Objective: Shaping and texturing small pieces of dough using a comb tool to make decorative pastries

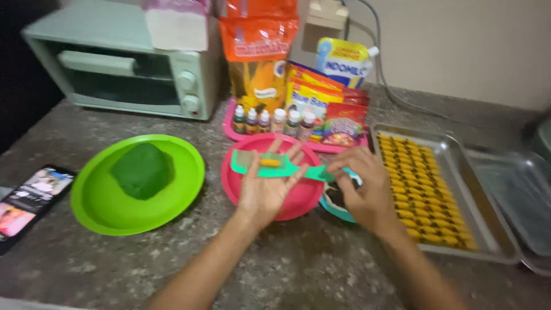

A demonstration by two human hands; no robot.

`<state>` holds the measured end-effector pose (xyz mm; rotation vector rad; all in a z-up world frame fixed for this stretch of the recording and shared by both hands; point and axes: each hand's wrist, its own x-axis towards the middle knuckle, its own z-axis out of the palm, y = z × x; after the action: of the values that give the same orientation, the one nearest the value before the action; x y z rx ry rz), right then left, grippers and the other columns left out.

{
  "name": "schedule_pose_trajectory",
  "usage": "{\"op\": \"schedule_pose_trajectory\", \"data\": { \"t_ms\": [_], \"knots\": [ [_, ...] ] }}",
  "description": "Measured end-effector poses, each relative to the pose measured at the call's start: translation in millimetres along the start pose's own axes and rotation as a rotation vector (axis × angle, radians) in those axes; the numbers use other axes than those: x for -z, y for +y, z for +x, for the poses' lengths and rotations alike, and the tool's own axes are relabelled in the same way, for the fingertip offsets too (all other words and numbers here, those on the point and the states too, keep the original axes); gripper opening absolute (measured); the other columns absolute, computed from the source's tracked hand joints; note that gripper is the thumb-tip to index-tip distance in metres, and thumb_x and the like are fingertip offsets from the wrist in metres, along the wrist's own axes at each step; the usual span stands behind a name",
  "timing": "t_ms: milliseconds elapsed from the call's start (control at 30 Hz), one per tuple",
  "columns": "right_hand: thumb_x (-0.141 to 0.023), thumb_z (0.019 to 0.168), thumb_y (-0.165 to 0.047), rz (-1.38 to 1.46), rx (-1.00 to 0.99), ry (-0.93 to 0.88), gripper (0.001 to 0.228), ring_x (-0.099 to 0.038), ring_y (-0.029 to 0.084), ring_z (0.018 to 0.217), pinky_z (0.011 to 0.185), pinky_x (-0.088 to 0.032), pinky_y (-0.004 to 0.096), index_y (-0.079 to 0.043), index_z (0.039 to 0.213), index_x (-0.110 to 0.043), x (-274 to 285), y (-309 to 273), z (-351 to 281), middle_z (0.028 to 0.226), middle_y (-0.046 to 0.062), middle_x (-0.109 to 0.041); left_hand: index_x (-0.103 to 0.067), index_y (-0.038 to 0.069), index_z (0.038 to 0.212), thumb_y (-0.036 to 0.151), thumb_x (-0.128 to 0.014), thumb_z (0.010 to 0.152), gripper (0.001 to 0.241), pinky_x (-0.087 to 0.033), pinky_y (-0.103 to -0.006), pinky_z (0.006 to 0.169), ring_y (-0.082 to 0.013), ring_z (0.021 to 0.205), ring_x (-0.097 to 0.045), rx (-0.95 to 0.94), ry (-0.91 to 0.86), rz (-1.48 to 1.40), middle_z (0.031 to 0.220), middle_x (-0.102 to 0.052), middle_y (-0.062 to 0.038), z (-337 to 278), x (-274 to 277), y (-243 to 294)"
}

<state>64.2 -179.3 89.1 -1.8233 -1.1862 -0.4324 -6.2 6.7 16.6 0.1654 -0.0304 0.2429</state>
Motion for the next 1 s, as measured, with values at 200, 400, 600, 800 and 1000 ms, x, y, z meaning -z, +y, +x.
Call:
{"op": "schedule_pose_trajectory", "data": {
  "t_ms": [200,400,600,800,1000],
  "knots": [
    [-0.066,0.095,-0.004,-0.009,0.008,-0.079,0.013,-0.071,0.035,0.081,0.083,-0.054,0.044,-0.012,0.088,-0.075,51,29,-6,0.079,0.008,-0.072,-0.044,0.009,0.148,0.046,-0.051,0.097,0.063,-0.035,-0.0636,0.117,-0.0436,0.138,-0.048,-0.002,0.036,-0.032,0.153,-0.044,-0.031,-7,-13,3],
    [-0.07,0.08,0.011,-0.123,-0.229,-0.33,0.014,-0.069,0.048,0.08,0.077,-0.052,0.059,0.002,0.089,-0.075,67,48,-15,0.077,0.027,-0.073,-0.046,0.008,0.148,0.05,-0.048,0.097,0.066,-0.035,-0.0614,0.119,-0.0435,0.141,-0.047,-0.052,0.045,0.045,0.155,-0.044,-0.03,-13,-18,5],
    [-0.076,0.083,0.0,-0.138,-0.295,-0.394,0.009,-0.07,0.044,0.084,0.083,-0.054,0.054,-0.004,0.089,-0.081,55,55,-27,0.081,0.021,-0.077,-0.047,0.007,0.148,0.049,-0.048,0.099,0.065,-0.034,-0.0627,0.119,-0.0461,0.143,-0.044,-0.055,0.01,0.053,0.155,-0.043,-0.031,-13,-14,4],
    [-0.078,0.085,-0.007,-0.224,-0.294,-0.533,0.008,-0.062,0.031,0.092,0.087,-0.043,0.045,-0.014,0.088,-0.08,52,64,-34,0.085,0.007,-0.073,-0.05,0.006,0.145,0.049,-0.046,0.1,0.062,-0.033,-0.0637,0.12,-0.0479,0.143,-0.042,-0.062,-0.031,0.041,0.154,-0.043,-0.033,-11,-9,5],
    [-0.083,0.077,-0.016,-0.356,-0.243,-0.61,0.01,-0.058,0.023,0.097,0.082,-0.042,0.041,-0.024,0.081,-0.079,55,67,-40,0.09,-0.003,-0.068,-0.047,0.004,0.148,0.047,-0.045,0.104,0.062,-0.031,-0.0633,0.121,-0.0486,0.145,-0.038,-0.043,-0.135,0.007,0.155,-0.039,-0.033,-12,-4,5]
  ]
}}
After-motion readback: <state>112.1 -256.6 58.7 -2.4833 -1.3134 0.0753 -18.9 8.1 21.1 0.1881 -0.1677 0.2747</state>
